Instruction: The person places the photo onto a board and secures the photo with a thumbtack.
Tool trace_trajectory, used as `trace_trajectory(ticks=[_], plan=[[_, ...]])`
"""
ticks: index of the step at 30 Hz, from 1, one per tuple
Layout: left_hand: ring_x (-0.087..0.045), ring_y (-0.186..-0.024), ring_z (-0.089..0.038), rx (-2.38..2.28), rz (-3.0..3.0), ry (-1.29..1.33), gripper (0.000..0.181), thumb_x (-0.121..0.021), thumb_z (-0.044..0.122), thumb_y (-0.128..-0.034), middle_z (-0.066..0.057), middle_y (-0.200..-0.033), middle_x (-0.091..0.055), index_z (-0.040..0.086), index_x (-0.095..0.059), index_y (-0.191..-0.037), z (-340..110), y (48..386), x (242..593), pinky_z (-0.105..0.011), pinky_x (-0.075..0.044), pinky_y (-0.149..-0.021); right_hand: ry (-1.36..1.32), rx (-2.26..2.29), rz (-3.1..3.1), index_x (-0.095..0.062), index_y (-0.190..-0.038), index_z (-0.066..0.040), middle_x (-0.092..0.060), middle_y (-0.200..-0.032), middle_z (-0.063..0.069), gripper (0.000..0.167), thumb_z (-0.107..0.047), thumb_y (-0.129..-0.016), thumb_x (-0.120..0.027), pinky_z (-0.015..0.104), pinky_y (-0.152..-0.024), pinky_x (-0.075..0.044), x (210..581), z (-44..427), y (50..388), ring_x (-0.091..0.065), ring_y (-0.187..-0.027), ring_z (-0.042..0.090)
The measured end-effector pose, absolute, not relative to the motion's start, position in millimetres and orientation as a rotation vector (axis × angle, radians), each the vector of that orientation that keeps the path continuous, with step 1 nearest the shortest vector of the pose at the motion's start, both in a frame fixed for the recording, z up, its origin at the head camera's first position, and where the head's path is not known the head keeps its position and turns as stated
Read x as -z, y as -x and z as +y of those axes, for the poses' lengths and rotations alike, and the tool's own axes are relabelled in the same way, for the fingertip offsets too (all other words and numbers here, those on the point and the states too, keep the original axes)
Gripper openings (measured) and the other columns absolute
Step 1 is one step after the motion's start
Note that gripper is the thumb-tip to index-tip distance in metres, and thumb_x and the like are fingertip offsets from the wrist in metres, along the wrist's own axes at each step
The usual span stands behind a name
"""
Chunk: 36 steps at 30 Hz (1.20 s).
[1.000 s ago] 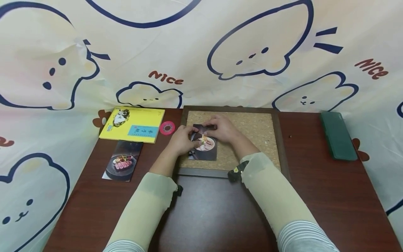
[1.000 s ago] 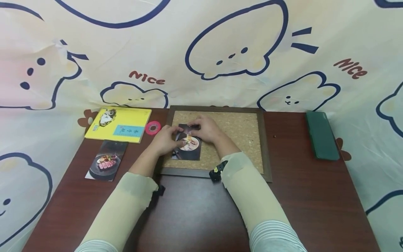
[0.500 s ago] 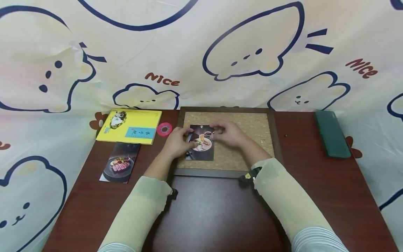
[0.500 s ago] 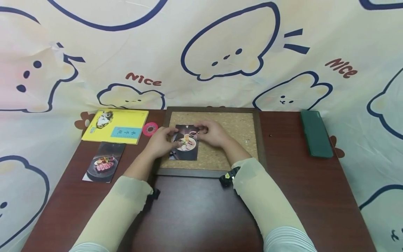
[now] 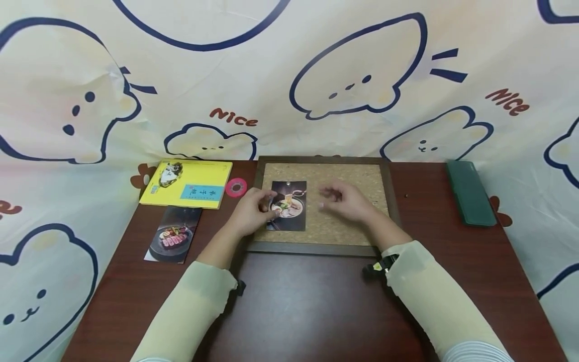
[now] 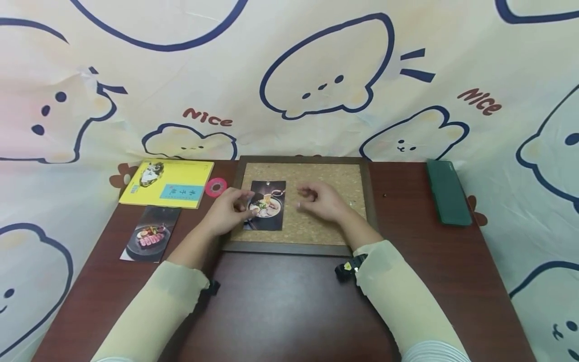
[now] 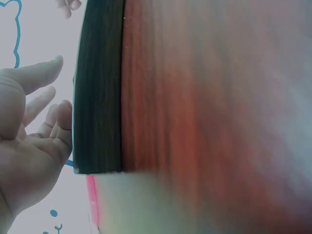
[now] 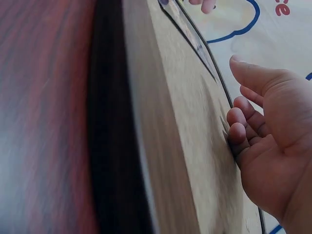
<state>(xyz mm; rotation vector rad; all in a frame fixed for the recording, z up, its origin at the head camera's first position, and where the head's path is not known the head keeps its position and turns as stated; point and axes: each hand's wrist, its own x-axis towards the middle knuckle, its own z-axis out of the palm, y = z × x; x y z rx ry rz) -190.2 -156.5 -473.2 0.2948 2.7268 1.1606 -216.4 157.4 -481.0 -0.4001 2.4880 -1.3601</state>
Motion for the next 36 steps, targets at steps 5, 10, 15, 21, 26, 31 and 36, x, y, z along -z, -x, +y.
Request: trace_trajectory(ticks=[5,10,15,21,26,31,36], plan=[[-0.055,-0.089,-0.024,-1.167,2.738,-0.347,0.047,-0.084,0.018,-0.0876,-0.008,-0.109,-0.053,0.013,-0.069,-0.132,-162.1,183.2,473.4,-0.037,-0.048,-0.073,0.45,1.291,2.561,-0.065,-0.137,-0.01,-0.07,-0.125,0.004,0.05,-0.028,-0.092,-0.08,0.04,-0.087,-0.051,480.2,176.1,206.9,-0.061,-0.099,0.022],[-0.057,-0.09,-0.023,-1.162,2.758,-0.372,0.049,-0.084,0.019,-0.0877,-0.008,-0.114,-0.055,0.011,-0.068,-0.133,-169.4,176.7,473.5,-0.036,-0.05,-0.073,0.494,1.263,2.611,-0.065,-0.137,-0.008,-0.07,-0.123,0.007,0.05,-0.026,-0.092,-0.081,0.036,-0.084,-0.051,478.4,191.3,194.4,-0.06,-0.097,0.021],[-0.057,-0.091,-0.023,-1.121,2.785,-0.406,0.049,-0.083,0.017,-0.0883,-0.009,-0.115,-0.057,0.012,-0.069,-0.135,-177.9,171.4,471.8,-0.036,-0.049,-0.074,0.509,1.232,2.65,-0.066,-0.134,-0.008,-0.069,-0.115,0.004,0.049,-0.027,-0.091,-0.082,0.033,-0.08,-0.052,478.3,205.0,182.0,-0.06,-0.093,0.019],[-0.058,-0.093,-0.023,-1.058,2.828,-0.424,0.048,-0.084,0.017,-0.0879,-0.008,-0.116,-0.058,0.013,-0.069,-0.134,-190.6,165.7,466.3,-0.038,-0.051,-0.076,0.498,1.201,2.669,-0.067,-0.133,-0.011,-0.066,-0.11,0.003,0.048,-0.029,-0.092,-0.082,0.032,-0.076,-0.051,475.7,221.6,171.3,-0.059,-0.092,0.018],[-0.06,-0.096,-0.022,-1.019,2.839,-0.406,0.048,-0.085,0.02,-0.0877,-0.007,-0.121,-0.057,0.014,-0.068,-0.133,-203.5,162.3,463.2,-0.039,-0.053,-0.079,0.477,1.212,2.676,-0.068,-0.133,-0.011,-0.069,-0.116,0.004,0.047,-0.026,-0.091,-0.082,0.03,-0.075,-0.051,473.2,235.7,164.4,-0.06,-0.092,0.019],[-0.061,-0.099,-0.024,-1.002,2.835,-0.388,0.048,-0.083,0.018,-0.0889,-0.008,-0.126,-0.056,0.014,-0.067,-0.134,-216.1,159.1,458.8,-0.04,-0.054,-0.078,0.453,1.207,2.702,-0.068,-0.133,-0.011,-0.07,-0.118,0.005,0.047,-0.027,-0.091,-0.083,0.028,-0.077,-0.05,471.3,249.8,159.5,-0.059,-0.093,0.019],[-0.06,-0.103,-0.026,-1.0,2.826,-0.349,0.049,-0.083,0.019,-0.0894,-0.008,-0.128,-0.055,0.013,-0.065,-0.135,-227.1,158.8,455.9,-0.044,-0.055,-0.082,0.413,1.207,2.747,-0.068,-0.132,-0.01,-0.069,-0.114,0.007,0.046,-0.027,-0.091,-0.082,0.026,-0.072,-0.047,471.2,265.8,156.7,-0.057,-0.09,0.02]])
